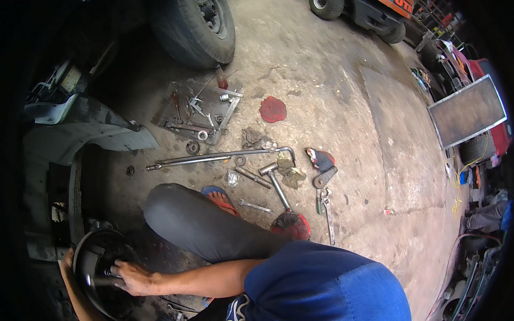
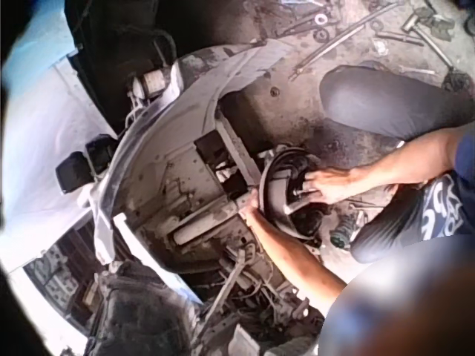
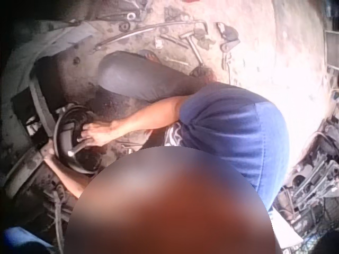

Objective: The person sits on the floor and uses a socket wrench and hammer to loosen and remove bolts from a vehicle's wheel hub. They repeatedly strike the tool and adjust their grip while working on the brake drum assembly.

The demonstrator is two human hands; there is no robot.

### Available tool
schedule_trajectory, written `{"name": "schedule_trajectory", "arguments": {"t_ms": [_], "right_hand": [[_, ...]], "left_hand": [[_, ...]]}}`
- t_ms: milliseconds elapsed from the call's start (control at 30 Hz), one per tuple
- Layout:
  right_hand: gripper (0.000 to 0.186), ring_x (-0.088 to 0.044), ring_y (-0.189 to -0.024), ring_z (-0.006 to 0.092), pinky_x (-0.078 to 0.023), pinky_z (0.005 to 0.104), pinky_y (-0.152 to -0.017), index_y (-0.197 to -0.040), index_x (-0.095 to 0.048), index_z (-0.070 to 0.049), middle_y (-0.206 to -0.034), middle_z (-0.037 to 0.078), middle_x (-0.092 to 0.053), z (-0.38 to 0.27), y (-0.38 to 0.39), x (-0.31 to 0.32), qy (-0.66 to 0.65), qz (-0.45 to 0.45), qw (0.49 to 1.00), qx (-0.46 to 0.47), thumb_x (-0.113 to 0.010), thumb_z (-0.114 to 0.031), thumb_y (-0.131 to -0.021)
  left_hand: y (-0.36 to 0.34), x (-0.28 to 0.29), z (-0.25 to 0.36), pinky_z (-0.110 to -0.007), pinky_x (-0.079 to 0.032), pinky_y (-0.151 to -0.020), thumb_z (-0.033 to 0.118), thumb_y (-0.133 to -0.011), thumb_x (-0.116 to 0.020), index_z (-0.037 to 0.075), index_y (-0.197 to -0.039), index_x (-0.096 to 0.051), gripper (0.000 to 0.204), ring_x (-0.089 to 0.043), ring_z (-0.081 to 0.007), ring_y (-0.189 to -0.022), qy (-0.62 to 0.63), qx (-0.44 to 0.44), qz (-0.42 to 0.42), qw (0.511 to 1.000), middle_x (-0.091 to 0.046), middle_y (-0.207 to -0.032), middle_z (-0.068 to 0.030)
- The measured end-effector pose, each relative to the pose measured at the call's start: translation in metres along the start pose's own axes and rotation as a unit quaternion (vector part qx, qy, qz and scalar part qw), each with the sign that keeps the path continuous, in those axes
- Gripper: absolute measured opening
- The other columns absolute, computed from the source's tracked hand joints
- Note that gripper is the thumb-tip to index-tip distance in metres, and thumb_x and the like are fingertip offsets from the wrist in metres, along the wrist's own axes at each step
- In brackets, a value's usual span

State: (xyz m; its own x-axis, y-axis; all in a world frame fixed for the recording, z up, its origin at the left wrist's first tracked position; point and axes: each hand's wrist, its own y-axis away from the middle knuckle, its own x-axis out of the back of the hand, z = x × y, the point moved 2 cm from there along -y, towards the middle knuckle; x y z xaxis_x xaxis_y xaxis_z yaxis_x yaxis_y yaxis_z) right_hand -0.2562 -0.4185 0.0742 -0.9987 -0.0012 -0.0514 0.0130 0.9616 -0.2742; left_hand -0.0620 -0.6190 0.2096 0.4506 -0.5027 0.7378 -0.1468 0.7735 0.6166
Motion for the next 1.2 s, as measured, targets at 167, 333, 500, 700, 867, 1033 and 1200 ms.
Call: {"name": "schedule_trajectory", "arguments": {"t_ms": [167,333,500,700,867,1033,1200], "right_hand": [[0.029,-0.065,-0.090,0.0311,-0.057,0.0418,-0.075,-0.109,-0.064,-0.004,-0.101,0.014,-0.057,0.004,0.002,-0.017,0.003,-0.103,0.994,0.021,-0.074,-0.020,-0.088],[0.049,-0.066,-0.076,0.0160,-0.060,0.0309,-0.066,-0.113,-0.061,-0.007,-0.086,0.005,-0.063,0.023,0.006,-0.017,-0.626,-0.014,0.686,-0.370,-0.061,-0.054,-0.097],[0.067,-0.063,-0.066,0.0184,-0.056,0.0348,-0.062,-0.120,-0.055,-0.002,-0.081,0.007,-0.062,0.008,0.004,0.003,-0.424,-0.082,0.802,-0.413,-0.063,-0.062,-0.092],[0.033,-0.064,-0.094,0.0463,-0.055,0.0475,-0.076,-0.110,-0.060,0.003,-0.107,0.025,-0.059,-0.026,-0.013,0.025,0.047,-0.113,0.991,0.055,-0.070,-0.020,-0.088],[0.038,-0.070,-0.079,0.0299,-0.059,0.0396,-0.074,-0.114,-0.058,0.000,-0.098,0.014,-0.062,-0.004,-0.008,0.012,-0.114,-0.129,0.973,-0.152,-0.067,-0.031,-0.095],[0.057,-0.068,-0.072,0.0213,-0.062,0.0358,-0.064,-0.114,-0.053,-0.002,-0.090,0.012,-0.062,0.021,0.004,0.001,-0.539,-0.048,0.686,-0.487,-0.056,-0.057,-0.098],[0.057,-0.067,-0.066,0.0169,-0.061,0.0325,-0.057,-0.120,-0.052,-0.004,-0.084,0.009,-0.064,0.000,0.006,0.006,-0.520,-0.135,0.742,-0.401,-0.066,-0.052,-0.094]], "left_hand": [[0.006,0.000,0.002,-0.032,-0.055,-0.084,0.038,-0.106,-0.043,0.006,-0.128,-0.061,0.043,-0.064,-0.0132,-0.092,0.003,0.009,0.004,1.000,-0.068,-0.116,-0.0042],[0.015,-0.001,0.000,-0.032,-0.055,-0.084,0.037,-0.106,-0.043,0.006,-0.126,-0.062,0.042,-0.064,-0.0132,-0.092,0.007,0.008,0.002,1.000,-0.068,-0.115,-0.0039],[0.021,-0.002,-0.009,-0.032,-0.055,-0.083,0.037,-0.106,-0.044,0.005,-0.125,-0.063,0.041,-0.064,-0.0131,-0.091,0.009,0.006,-0.005,1.000,-0.068,-0.114,-0.0037],[0.031,-0.008,-0.019,-0.031,-0.055,-0.082,0.036,-0.106,-0.044,0.005,-0.123,-0.064,0.041,-0.064,-0.0131,-0.090,0.025,0.002,-0.002,1.000,-0.069,-0.112,-0.0034],[0.032,-0.015,-0.030,-0.031,-0.055,-0.082,0.036,-0.106,-0.044,0.005,-0.122,-0.064,0.040,-0.064,-0.0130,-0.089,0.028,0.001,0.001,1.000,-0.069,-0.111,-0.0031],[0.021,-0.015,-0.027,-0.031,-0.055,-0.081,0.035,-0.105,-0.045,0.005,-0.120,-0.065,0.039,-0.063,-0.0130,-0.088,0.018,-0.007,-0.005,1.000,-0.069,-0.110,-0.0029],[0.006,-0.009,-0.018,-0.031,-0.055,-0.080,0.035,-0.105,-0.045,0.005,-0.119,-0.066,0.039,-0.063,-0.0129,-0.087,0.013,-0.003,-0.008,1.000,-0.069,-0.109,-0.0026]]}}
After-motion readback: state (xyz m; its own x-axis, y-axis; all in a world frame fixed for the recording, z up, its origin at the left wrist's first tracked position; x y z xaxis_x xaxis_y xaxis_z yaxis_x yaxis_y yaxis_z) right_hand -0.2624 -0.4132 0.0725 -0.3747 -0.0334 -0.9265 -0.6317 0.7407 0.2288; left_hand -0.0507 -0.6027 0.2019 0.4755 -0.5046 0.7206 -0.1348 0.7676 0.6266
